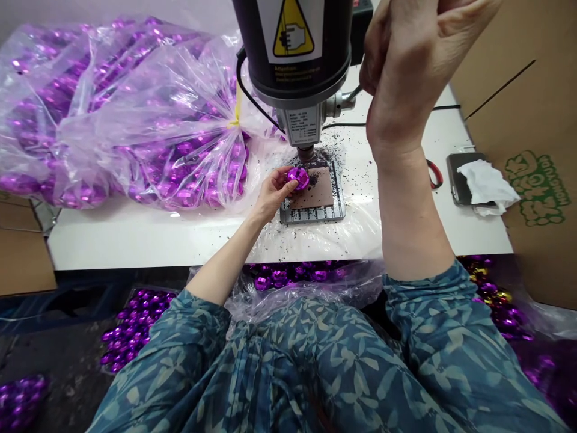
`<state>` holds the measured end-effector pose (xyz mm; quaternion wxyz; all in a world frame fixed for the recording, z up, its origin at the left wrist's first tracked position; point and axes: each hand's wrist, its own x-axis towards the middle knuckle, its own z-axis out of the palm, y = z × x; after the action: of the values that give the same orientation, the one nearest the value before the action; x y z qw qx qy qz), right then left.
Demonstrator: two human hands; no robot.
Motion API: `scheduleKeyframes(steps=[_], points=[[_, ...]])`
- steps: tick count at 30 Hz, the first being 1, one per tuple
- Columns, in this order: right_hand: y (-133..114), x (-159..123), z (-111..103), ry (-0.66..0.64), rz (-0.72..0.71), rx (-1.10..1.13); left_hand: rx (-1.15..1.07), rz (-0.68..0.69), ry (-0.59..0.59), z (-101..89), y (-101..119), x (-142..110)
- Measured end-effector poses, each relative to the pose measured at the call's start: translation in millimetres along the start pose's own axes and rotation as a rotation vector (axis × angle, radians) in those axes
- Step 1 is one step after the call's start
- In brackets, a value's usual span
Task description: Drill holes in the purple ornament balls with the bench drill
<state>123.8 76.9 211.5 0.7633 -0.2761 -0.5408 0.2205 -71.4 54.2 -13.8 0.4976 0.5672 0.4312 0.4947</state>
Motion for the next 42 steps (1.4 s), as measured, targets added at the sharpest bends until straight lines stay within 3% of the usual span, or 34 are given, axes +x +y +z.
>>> scheduleKeyframes(steps=[6,11,15,23,26,31,38,42], points=[[7,5,-4,0.014,-0.004,-0.031,0.171,0.104,-0.064,4.0,-2,4],[5,2,-4,-0.003,-0.014,-0.057,0.453,0.154,-0.038,12.0,0,2],[0,0,-4,-0.011,-0.018,-0.069,0.551,0.235,-0.012,17.9,-6,-1],[4,-3,-4,0.031,-0.05,-0.004,0.519,0.292,-0.067,17.9,-20,-2],[3,-17,-9,0.001,-0.147,0.043,0.498,0.29,-0.076,18.2,-21,-2],[8,-44,-17,0.07,-0.312,0.075,0.461,0.265,-0.078,20.0,-22,-2],[23,-56,-13,0.151,-0.307,0.166,0.39,0.209,-0.051,25.7,-15,-6],[29,-60,-17,0.147,-0.334,0.042,0.35,0.184,-0.055,28.3,-9,-8]])
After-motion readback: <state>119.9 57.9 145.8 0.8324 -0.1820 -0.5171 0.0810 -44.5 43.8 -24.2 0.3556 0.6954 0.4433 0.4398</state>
